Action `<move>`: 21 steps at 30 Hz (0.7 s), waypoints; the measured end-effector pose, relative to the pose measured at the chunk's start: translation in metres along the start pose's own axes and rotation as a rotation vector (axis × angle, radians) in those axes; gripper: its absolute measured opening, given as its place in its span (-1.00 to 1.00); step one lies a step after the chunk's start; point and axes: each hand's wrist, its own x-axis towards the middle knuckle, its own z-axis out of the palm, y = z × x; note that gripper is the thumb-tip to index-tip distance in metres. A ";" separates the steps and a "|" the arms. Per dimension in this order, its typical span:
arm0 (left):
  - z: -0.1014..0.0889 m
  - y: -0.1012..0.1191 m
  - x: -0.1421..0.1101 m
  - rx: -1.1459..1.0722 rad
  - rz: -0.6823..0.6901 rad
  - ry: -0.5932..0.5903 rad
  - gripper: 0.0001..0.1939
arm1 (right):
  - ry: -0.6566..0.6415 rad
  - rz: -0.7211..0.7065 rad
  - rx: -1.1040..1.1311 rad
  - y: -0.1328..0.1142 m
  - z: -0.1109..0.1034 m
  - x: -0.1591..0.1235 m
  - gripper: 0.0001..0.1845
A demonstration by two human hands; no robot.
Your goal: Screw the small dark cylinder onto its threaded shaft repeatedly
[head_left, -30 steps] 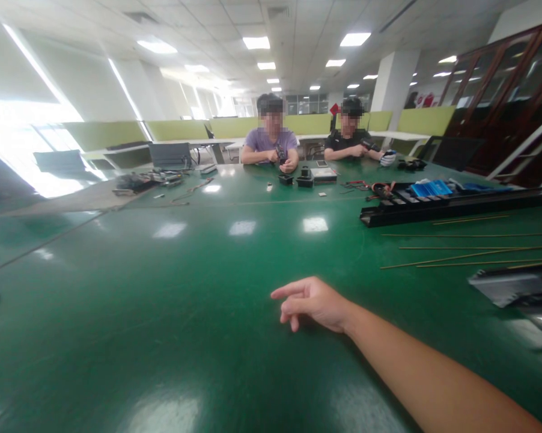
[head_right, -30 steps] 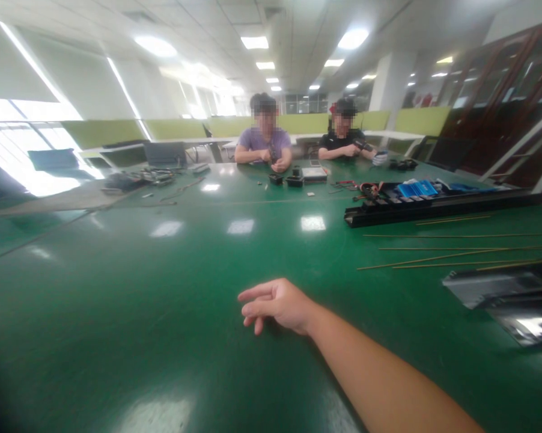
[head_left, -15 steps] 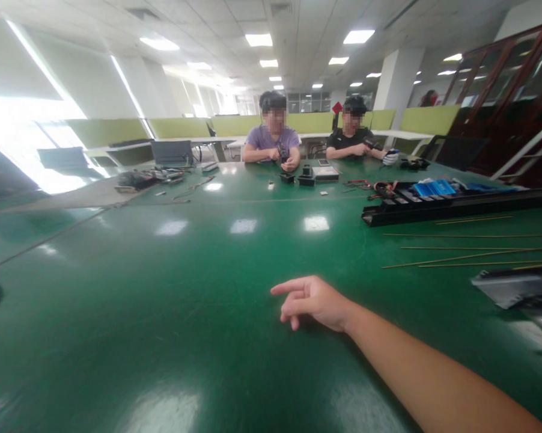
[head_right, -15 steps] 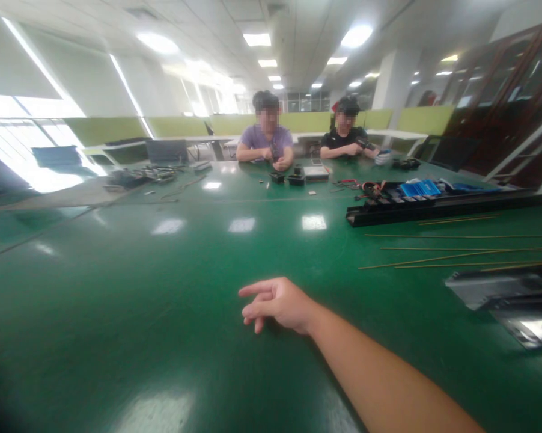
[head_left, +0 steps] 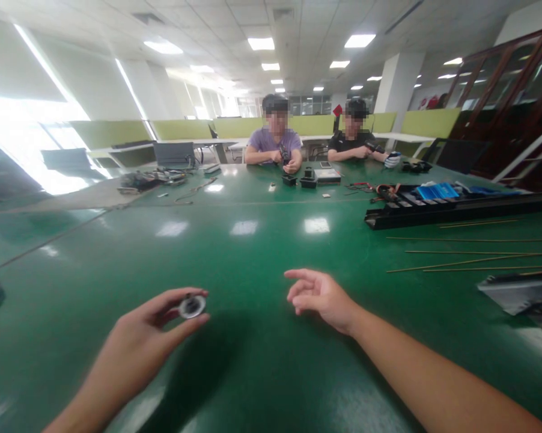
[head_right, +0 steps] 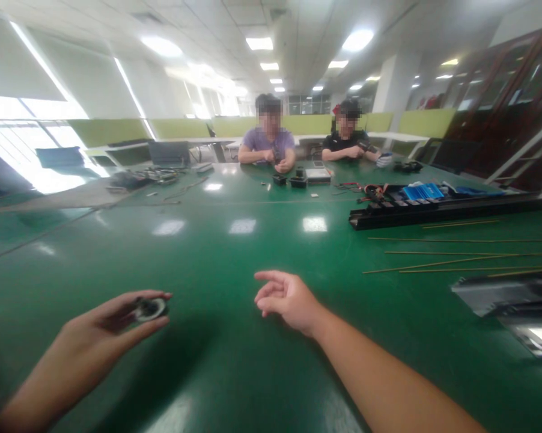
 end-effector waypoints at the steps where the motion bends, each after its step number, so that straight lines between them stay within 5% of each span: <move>1: 0.015 0.009 0.008 -0.027 0.028 -0.079 -0.48 | 0.056 -0.048 -0.049 0.001 -0.003 0.002 -0.37; 4: 0.062 0.032 0.025 -0.061 0.196 -0.273 -0.63 | 0.169 -0.136 -0.285 0.005 -0.011 0.005 -0.41; 8: 0.100 0.033 0.030 -0.126 0.360 -0.342 -0.72 | 0.139 -0.175 -0.522 0.008 -0.011 0.003 -0.41; 14: 0.106 0.009 0.027 -0.126 0.246 -0.280 -0.66 | 0.090 -0.243 -0.847 0.005 -0.002 -0.005 -0.47; 21: 0.107 0.015 0.025 -0.165 0.242 -0.282 -0.72 | 0.066 -0.266 -0.903 -0.003 0.005 -0.012 -0.59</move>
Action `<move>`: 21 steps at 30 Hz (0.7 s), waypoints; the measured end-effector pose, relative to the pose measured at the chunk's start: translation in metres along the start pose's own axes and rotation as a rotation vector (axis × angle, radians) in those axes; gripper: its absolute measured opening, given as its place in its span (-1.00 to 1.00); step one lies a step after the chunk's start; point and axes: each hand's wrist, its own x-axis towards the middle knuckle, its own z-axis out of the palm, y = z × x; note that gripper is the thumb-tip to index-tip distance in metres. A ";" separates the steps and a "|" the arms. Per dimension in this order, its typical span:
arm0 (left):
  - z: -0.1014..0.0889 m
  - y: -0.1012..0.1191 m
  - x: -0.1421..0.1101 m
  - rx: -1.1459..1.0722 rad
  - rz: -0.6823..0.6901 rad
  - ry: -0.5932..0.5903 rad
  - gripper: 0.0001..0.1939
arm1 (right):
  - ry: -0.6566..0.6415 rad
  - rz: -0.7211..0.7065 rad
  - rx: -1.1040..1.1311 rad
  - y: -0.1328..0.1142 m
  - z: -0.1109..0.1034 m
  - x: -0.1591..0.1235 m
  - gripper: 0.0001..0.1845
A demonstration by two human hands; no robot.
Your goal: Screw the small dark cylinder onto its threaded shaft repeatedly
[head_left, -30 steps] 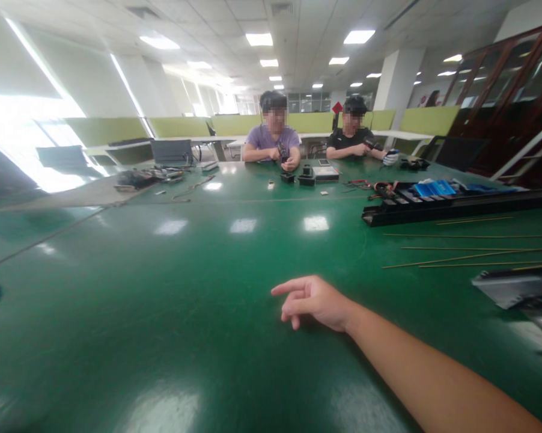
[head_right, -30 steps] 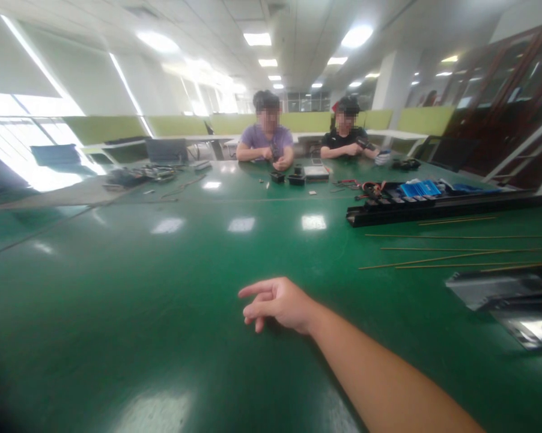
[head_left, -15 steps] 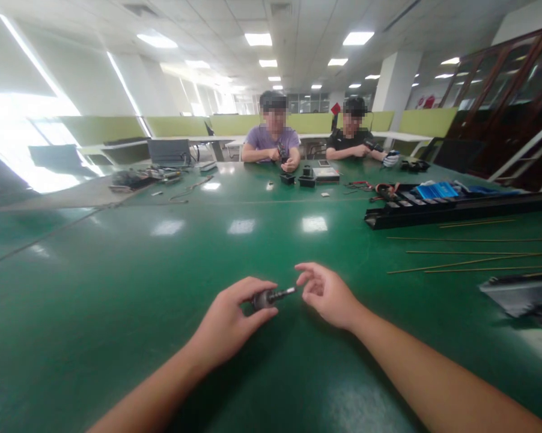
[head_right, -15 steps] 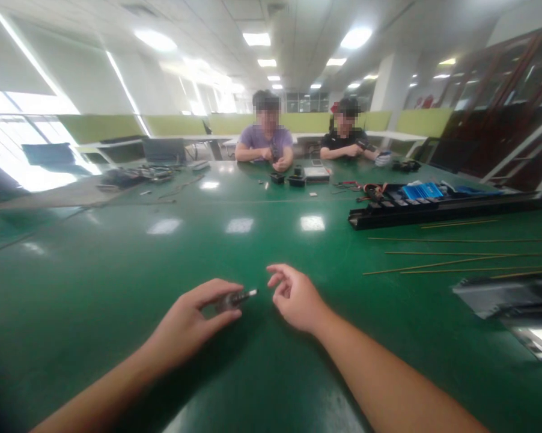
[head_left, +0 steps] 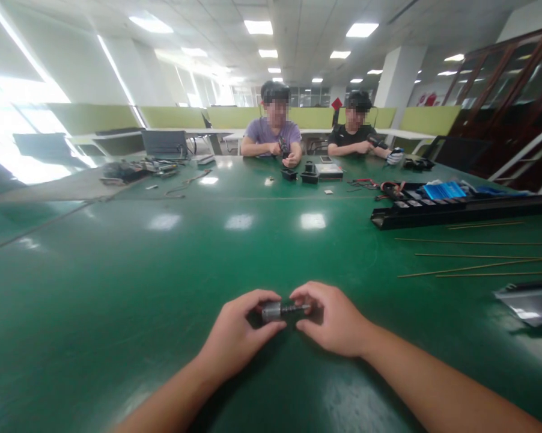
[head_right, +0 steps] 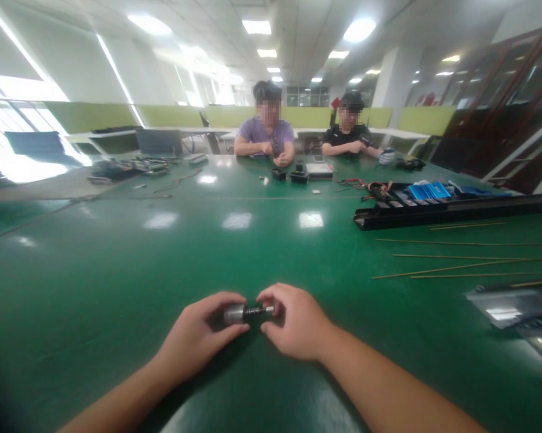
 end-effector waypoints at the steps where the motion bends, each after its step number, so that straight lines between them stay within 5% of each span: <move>1: 0.000 0.000 0.000 -0.001 0.007 -0.004 -0.72 | -0.003 -0.005 0.007 -0.001 0.000 -0.001 -0.61; 21: -0.001 0.001 -0.003 -0.055 0.158 -0.034 -0.72 | -0.012 -0.062 -0.010 -0.008 0.002 -0.002 -0.69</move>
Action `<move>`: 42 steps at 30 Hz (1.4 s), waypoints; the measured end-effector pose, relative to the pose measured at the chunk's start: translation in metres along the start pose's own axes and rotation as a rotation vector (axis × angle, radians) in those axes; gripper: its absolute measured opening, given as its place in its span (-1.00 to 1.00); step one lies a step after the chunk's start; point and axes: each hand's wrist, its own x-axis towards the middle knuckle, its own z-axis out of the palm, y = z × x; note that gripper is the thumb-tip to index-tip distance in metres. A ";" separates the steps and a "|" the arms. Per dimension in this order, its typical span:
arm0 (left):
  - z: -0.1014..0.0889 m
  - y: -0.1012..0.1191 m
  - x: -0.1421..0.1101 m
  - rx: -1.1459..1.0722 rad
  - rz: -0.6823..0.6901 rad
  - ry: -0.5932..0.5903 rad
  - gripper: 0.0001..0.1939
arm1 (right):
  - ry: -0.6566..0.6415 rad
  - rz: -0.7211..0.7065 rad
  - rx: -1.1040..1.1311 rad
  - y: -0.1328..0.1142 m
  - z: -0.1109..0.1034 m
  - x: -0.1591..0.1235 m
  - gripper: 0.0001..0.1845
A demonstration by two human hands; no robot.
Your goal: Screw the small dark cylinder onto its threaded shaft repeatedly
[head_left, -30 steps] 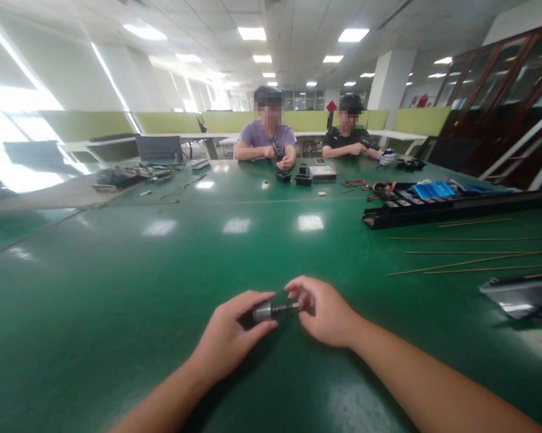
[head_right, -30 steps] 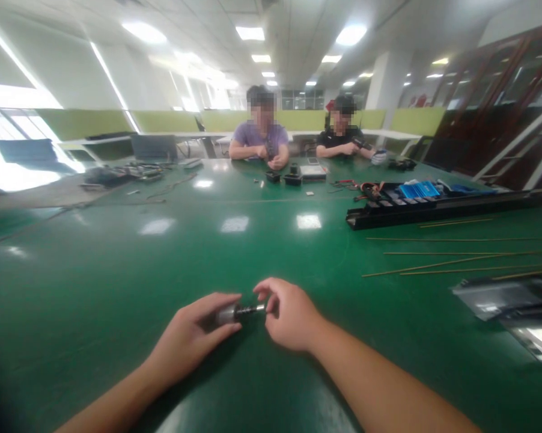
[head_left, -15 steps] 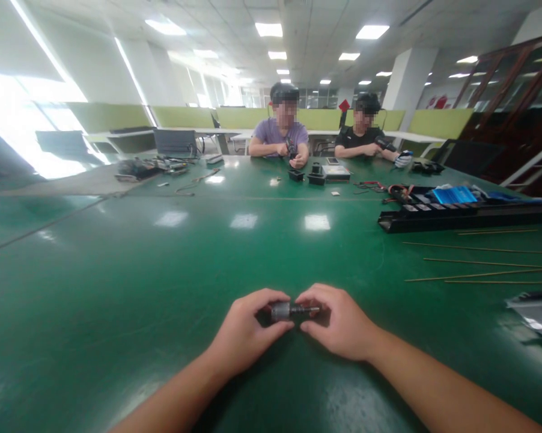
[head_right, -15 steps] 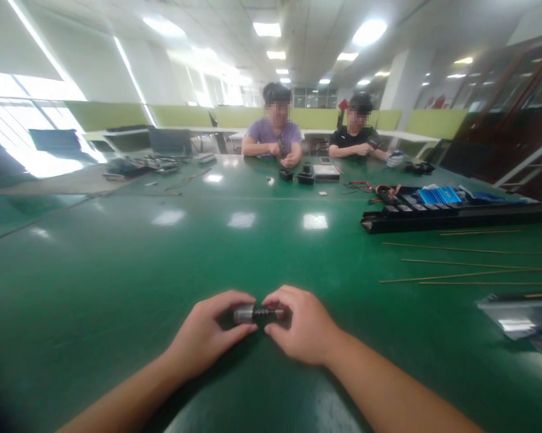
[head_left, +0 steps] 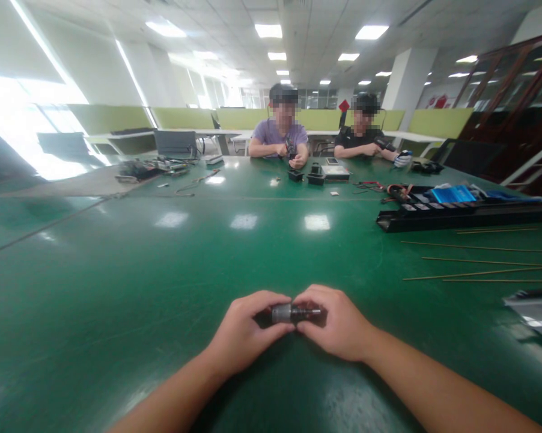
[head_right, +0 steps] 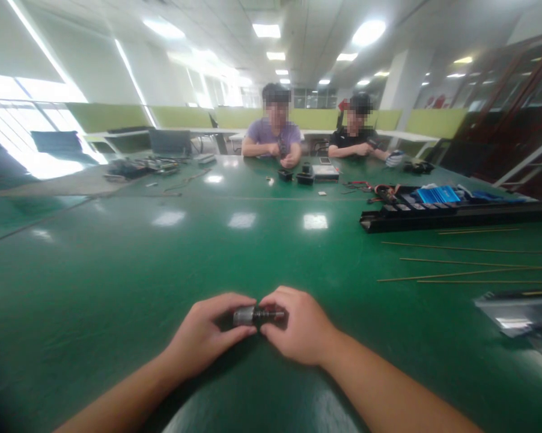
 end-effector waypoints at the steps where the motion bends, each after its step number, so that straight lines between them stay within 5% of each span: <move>1: 0.000 0.000 0.000 0.000 0.005 0.000 -0.72 | 0.002 -0.004 0.003 0.000 0.000 0.000 -0.70; 42: 0.004 0.003 -0.002 0.080 0.024 0.017 -0.72 | 0.017 -0.060 0.013 -0.001 0.000 0.001 -0.88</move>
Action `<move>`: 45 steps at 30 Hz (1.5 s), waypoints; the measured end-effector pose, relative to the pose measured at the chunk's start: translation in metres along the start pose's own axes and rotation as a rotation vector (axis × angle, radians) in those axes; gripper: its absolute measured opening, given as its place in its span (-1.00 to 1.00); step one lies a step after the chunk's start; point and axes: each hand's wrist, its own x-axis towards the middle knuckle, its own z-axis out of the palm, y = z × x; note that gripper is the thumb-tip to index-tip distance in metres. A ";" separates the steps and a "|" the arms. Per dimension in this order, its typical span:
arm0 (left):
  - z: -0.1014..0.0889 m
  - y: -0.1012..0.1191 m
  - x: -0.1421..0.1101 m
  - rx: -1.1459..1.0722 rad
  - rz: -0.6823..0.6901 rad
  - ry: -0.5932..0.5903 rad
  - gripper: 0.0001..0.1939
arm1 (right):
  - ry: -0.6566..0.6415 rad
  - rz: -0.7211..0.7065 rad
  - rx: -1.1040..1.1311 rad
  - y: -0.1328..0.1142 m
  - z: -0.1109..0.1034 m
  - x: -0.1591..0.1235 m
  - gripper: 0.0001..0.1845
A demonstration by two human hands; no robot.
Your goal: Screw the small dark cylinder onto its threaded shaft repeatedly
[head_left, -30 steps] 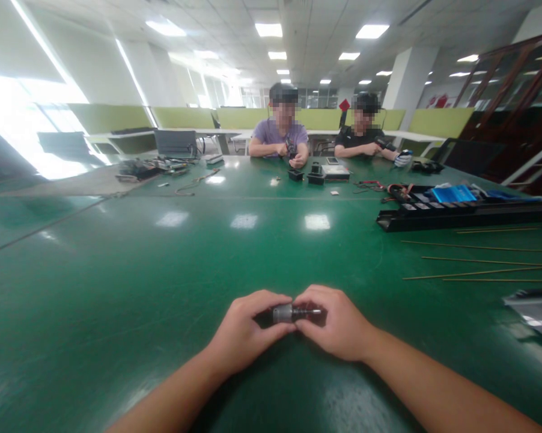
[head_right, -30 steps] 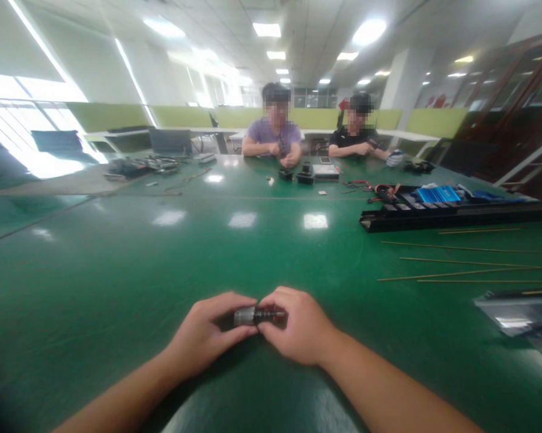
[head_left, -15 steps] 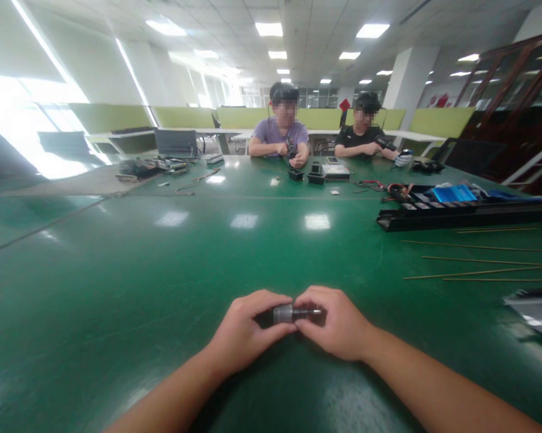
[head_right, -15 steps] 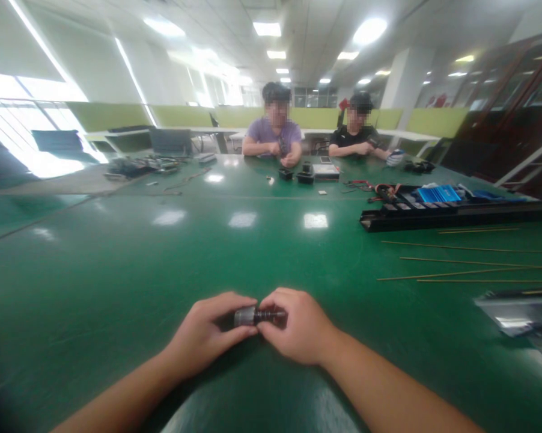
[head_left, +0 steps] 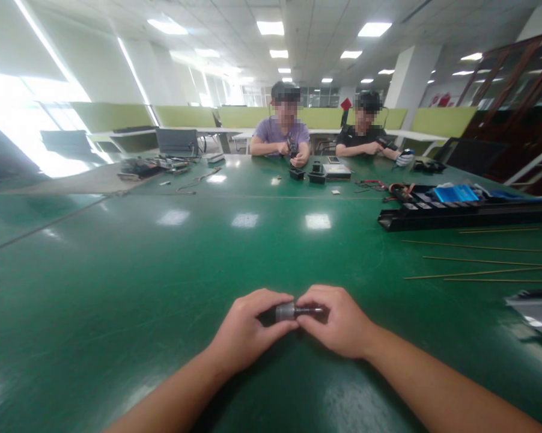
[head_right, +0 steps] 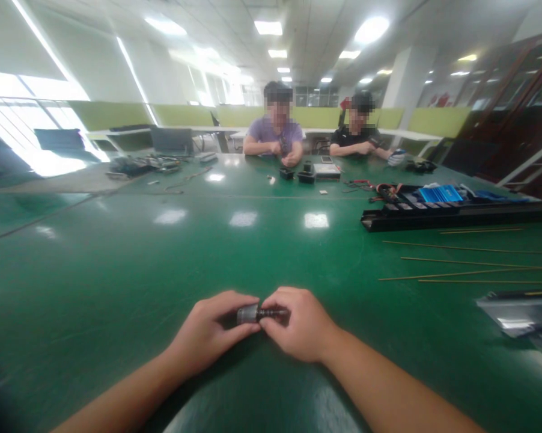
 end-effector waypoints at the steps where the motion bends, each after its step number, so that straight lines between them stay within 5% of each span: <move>1: 0.000 0.000 0.000 0.004 0.000 -0.002 -0.72 | 0.001 0.000 -0.001 0.000 0.000 0.000 -0.89; 45: -0.001 -0.001 0.000 0.016 -0.051 0.019 -0.72 | 0.049 0.052 -0.039 0.002 -0.002 0.002 -0.96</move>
